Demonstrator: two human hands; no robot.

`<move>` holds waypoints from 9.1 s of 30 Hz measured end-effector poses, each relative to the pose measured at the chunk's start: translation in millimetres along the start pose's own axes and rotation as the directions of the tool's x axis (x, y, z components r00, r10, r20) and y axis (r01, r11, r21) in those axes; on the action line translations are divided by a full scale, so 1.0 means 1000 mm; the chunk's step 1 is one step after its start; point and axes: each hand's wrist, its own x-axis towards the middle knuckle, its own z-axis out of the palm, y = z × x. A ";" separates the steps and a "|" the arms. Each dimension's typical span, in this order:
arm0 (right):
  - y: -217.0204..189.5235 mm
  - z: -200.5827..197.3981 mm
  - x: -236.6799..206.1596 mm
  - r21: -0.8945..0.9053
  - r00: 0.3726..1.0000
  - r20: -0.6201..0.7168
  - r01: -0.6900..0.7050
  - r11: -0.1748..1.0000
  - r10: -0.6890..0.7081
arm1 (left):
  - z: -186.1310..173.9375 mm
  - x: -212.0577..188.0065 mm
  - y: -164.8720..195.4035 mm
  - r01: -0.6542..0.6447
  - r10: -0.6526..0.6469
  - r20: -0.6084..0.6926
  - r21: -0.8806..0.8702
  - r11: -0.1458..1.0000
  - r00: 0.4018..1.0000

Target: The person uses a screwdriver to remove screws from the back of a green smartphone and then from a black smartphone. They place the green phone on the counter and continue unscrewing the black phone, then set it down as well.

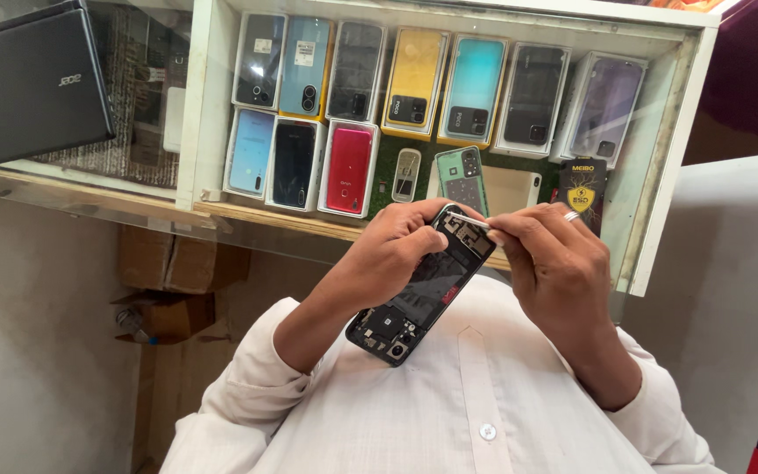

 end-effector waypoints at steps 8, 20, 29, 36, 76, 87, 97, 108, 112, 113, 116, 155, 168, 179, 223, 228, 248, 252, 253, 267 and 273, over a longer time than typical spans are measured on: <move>0.015 0.005 0.000 -0.007 0.995 0.087 0.047 0.999 -0.047 | 0.000 0.003 -0.006 0.019 -0.019 -0.002 0.010 1.000 1.000; 0.043 -0.003 0.007 0.347 0.928 0.319 -0.303 0.887 0.192 | 0.003 0.003 -0.007 0.047 -0.047 0.040 0.003 0.999 0.998; 0.051 0.004 -0.005 0.215 0.971 0.222 -0.138 0.967 0.089 | 0.001 0.005 -0.013 -0.016 0.011 0.048 0.085 0.996 0.999; 0.067 0.011 -0.021 0.675 0.916 0.248 -0.396 0.622 0.314 | -0.007 0.009 -0.021 0.068 -0.059 0.133 -0.071 0.995 0.989; 0.046 0.047 -0.061 0.891 0.850 0.246 -0.387 0.238 0.465 | -0.029 0.028 -0.044 0.203 -0.267 0.365 0.204 0.958 0.892; 0.038 0.054 -0.066 0.888 0.801 0.392 -0.458 0.041 0.453 | -0.034 0.011 -0.019 0.152 -0.290 0.330 0.387 0.910 0.898; 0.002 0.045 -0.061 0.879 0.775 0.301 -0.451 0.153 0.556 | -0.037 -0.008 0.013 0.041 -0.245 0.327 0.523 0.851 0.913; -0.013 0.054 -0.057 0.811 0.829 0.155 -0.418 0.409 0.537 | -0.050 -0.008 0.016 0.014 -0.222 0.351 0.509 0.861 0.909; -0.001 0.065 -0.051 0.916 0.824 0.253 -0.373 0.149 0.507 | -0.053 -0.002 0.016 0.049 -0.283 0.350 0.550 0.834 0.893; 0.002 0.067 -0.050 0.916 0.819 0.273 -0.381 0.124 0.505 | -0.054 0.000 0.016 0.058 -0.301 0.347 0.565 0.823 0.888; 0.010 0.072 -0.046 0.921 0.821 0.334 -0.388 0.024 0.463 | -0.059 0.004 0.014 0.032 -0.270 0.369 0.539 0.842 0.889; -0.027 0.101 -0.027 0.748 0.909 -0.120 -0.182 0.638 0.400 | -0.114 -0.001 0.015 -0.015 -0.149 0.410 0.370 0.929 0.900; -0.004 0.106 -0.024 0.898 0.899 0.078 -0.251 0.361 0.430 | -0.112 0.003 0.007 0.031 -0.189 0.360 0.402 0.915 0.914; 0.011 0.111 -0.032 0.953 0.911 0.046 -0.163 0.255 0.409 | -0.106 0.011 0.021 0.098 -0.297 0.343 0.494 0.864 0.891; -0.006 0.101 -0.046 0.947 0.915 0.015 -0.143 0.288 0.404 | -0.092 -0.014 0.029 -0.013 -0.228 0.372 0.546 0.838 0.900; -0.008 0.098 -0.047 0.948 0.914 -0.063 -0.070 0.309 0.400 | -0.084 -0.018 0.027 -0.062 -0.167 0.370 0.534 0.843 0.914; 0.021 0.030 -0.063 0.902 0.856 0.342 -0.414 0.119 0.386 | -0.014 -0.020 0.009 -0.019 -0.145 0.319 0.460 0.888 0.937; 0.029 0.020 -0.067 0.884 0.815 0.414 -0.467 0.037 0.406 | 0.002 -0.016 0.012 -0.060 -0.113 0.312 0.494 0.868 0.943; 0.030 0.016 -0.068 0.893 0.829 0.387 -0.446 0.060 0.405 | 0.006 -0.017 0.013 -0.056 -0.107 0.316 0.466 0.883 0.943; 0.031 -0.009 -0.070 0.917 0.944 0.210 -0.280 0.283 0.255 | 0.022 -0.017 0.025 -0.026 -0.115 0.278 0.458 0.889 0.954; 0.038 0.000 -0.063 0.920 0.874 0.289 -0.366 0.138 0.389 | 0.021 -0.015 0.026 -0.178 0.032 0.320 0.437 0.882 0.947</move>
